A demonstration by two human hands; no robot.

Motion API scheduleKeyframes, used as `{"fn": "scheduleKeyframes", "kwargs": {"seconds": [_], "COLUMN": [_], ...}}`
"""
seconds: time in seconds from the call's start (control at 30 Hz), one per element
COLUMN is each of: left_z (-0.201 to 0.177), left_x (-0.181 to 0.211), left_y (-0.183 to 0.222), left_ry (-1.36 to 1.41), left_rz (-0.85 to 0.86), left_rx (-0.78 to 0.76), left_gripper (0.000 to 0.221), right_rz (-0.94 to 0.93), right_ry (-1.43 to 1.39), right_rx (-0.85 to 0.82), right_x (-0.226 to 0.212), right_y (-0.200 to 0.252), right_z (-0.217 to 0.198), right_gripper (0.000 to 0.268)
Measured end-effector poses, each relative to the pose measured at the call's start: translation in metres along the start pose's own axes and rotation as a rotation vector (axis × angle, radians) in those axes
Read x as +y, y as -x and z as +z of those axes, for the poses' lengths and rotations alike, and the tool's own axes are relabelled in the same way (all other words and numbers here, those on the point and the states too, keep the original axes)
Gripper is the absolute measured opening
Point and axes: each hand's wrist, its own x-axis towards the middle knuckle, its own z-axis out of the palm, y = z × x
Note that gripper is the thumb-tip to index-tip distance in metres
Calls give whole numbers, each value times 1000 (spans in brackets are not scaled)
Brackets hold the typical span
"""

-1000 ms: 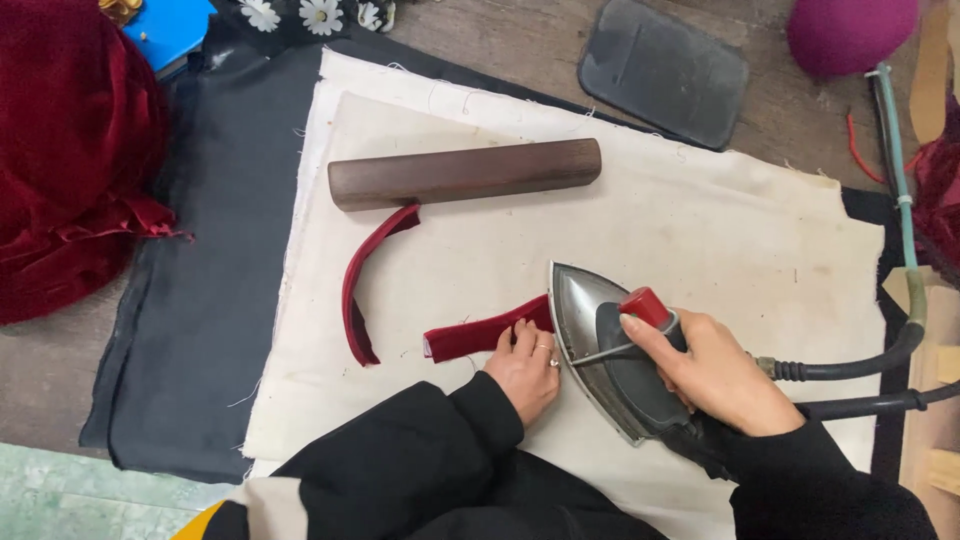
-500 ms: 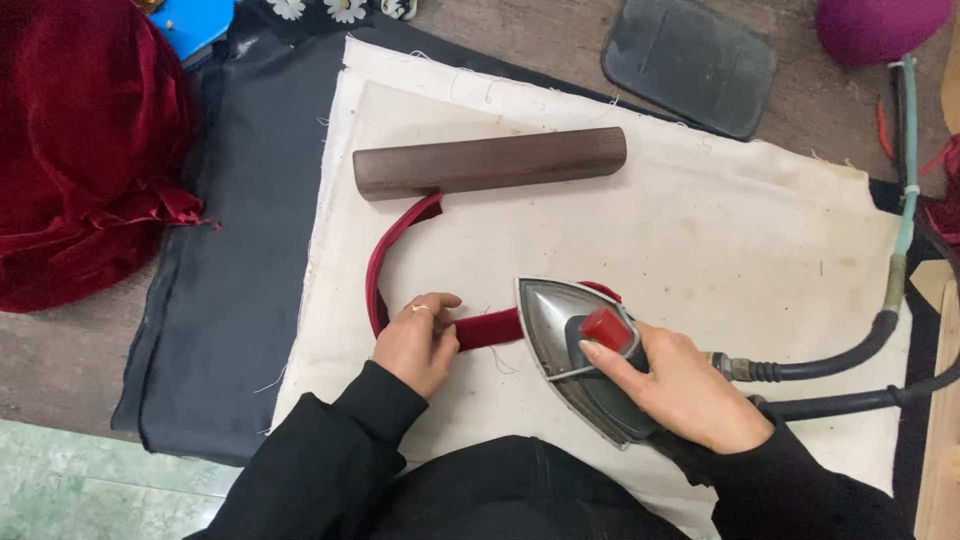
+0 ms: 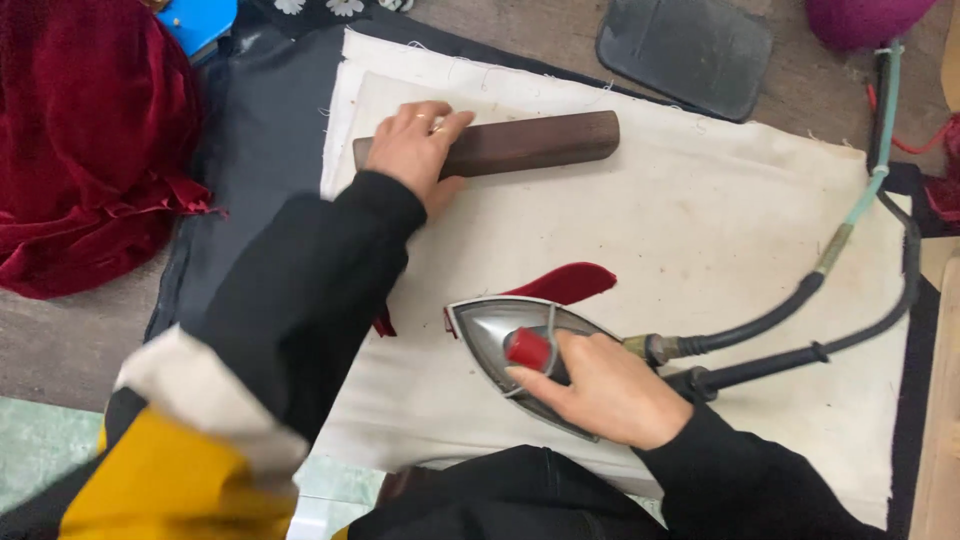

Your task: Ironing and pressing small strips of red velvet fabric using a steam iron and a wooden clapper block to set the folds.

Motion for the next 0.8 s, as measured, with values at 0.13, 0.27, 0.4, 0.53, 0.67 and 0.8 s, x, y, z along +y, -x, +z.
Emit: {"fn": "scheduleKeyframes", "kwargs": {"seconds": [0.13, 0.27, 0.4, 0.53, 0.67, 0.8], "left_z": [12, -2, 1, 15, 28, 23], "left_x": [-3, 16, 50, 77, 78, 72], "left_y": [-32, -26, -18, 3, 20, 13], "left_ry": [-78, -1, -17, -29, -3, 52], "left_rz": [-66, 51, 342, 388, 377, 397], "left_rx": [-270, -295, -286, -370, -437, -555], "left_gripper": [74, 67, 68, 71, 55, 61], "right_rz": [-31, -113, -100, -54, 142, 539], "right_ry": [92, 205, 286, 249, 64, 84], "right_rx": [-150, -254, -338, -300, -310, -284], "right_x": [0, 30, 80, 142, 202, 220], "right_y": [7, 19, 32, 48, 58, 56], "right_z": [-4, 1, -5, -17, -33, -70], "right_gripper": [48, 55, 54, 42, 32, 35]}}
